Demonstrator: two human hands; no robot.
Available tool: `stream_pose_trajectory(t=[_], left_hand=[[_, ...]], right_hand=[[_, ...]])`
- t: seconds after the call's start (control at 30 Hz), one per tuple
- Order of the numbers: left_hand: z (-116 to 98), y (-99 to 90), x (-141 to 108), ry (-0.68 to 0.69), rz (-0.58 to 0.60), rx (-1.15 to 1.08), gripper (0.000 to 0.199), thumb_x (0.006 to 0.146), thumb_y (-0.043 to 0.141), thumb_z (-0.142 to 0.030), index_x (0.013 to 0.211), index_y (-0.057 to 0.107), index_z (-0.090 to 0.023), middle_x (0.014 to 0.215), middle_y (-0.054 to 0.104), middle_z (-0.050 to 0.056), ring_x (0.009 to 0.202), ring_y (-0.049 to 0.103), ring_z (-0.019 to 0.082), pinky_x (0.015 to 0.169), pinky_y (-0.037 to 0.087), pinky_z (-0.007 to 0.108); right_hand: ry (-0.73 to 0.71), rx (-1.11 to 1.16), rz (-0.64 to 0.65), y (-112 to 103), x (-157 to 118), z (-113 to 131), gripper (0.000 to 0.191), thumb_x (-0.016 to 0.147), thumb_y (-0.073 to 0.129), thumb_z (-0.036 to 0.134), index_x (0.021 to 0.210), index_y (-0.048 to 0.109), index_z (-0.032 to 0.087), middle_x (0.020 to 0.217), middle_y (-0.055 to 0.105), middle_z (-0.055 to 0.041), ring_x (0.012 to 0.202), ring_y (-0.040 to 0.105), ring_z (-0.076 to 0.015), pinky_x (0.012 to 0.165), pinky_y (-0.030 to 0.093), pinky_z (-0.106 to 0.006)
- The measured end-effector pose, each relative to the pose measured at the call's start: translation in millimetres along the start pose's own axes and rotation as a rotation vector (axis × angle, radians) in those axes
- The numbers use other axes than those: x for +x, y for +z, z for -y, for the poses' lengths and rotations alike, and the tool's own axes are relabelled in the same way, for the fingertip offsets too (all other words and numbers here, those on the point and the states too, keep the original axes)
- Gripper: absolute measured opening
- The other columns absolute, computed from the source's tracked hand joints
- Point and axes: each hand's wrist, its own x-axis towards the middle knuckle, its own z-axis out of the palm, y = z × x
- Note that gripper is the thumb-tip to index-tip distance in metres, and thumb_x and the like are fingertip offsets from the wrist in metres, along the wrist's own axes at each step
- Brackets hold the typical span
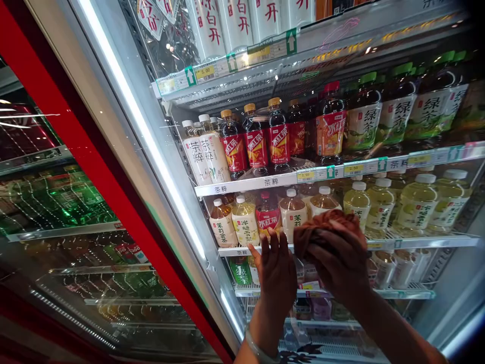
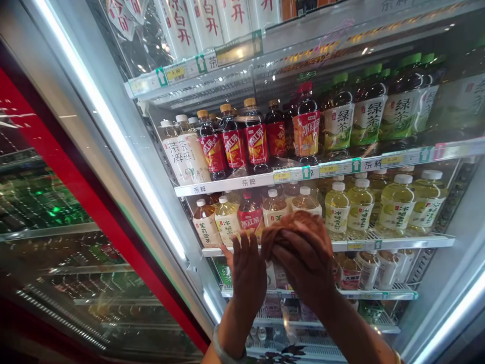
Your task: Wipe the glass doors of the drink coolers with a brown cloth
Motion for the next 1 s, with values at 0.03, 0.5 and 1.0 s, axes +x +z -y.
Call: stream_pose_trajectory(t=[0.03,0.5,1.0], left_hand=[[-1,1.0,1,-0.007,-0.011,0.006,0.073,0.098,0.047,-0.003,0.165,0.02,-0.016,0.169,0.024,0.011,0.161,0.007,0.025,0.132,0.001,0.06],[-25,15.5,11,-0.033,-0.057,0.026,0.072,0.099,0.05,-0.006,0.164,0.02,-0.016,0.168,0.031,0.011,0.161,0.008,0.023,0.134,0.005,0.056],[-57,23.9,17,0.024,0.023,0.03,0.068,0.099,0.048,-0.013,0.164,0.027,-0.02,0.165,0.037,0.007,0.162,0.01,0.021,0.132,-0.012,0.052]], right_hand=[[0.008,-0.024,-0.016,-6,2,-9,0.032,0.084,0.077,0.015,0.111,0.072,0.029,0.123,0.067,-0.005,0.137,0.054,-0.0315,0.119,0.044,-0.057],[0.047,-0.044,-0.027,-20,3,-27,0.028,0.085,0.075,0.018,0.11,0.071,0.029,0.122,0.067,-0.0056,0.138,0.054,-0.0334,0.116,0.045,-0.055],[0.073,-0.035,-0.052,-22,-10,-31,0.03,0.084,0.078,0.018,0.11,0.071,0.03,0.121,0.066,-0.0052,0.139,0.052,-0.0319,0.118,0.043,-0.054]])
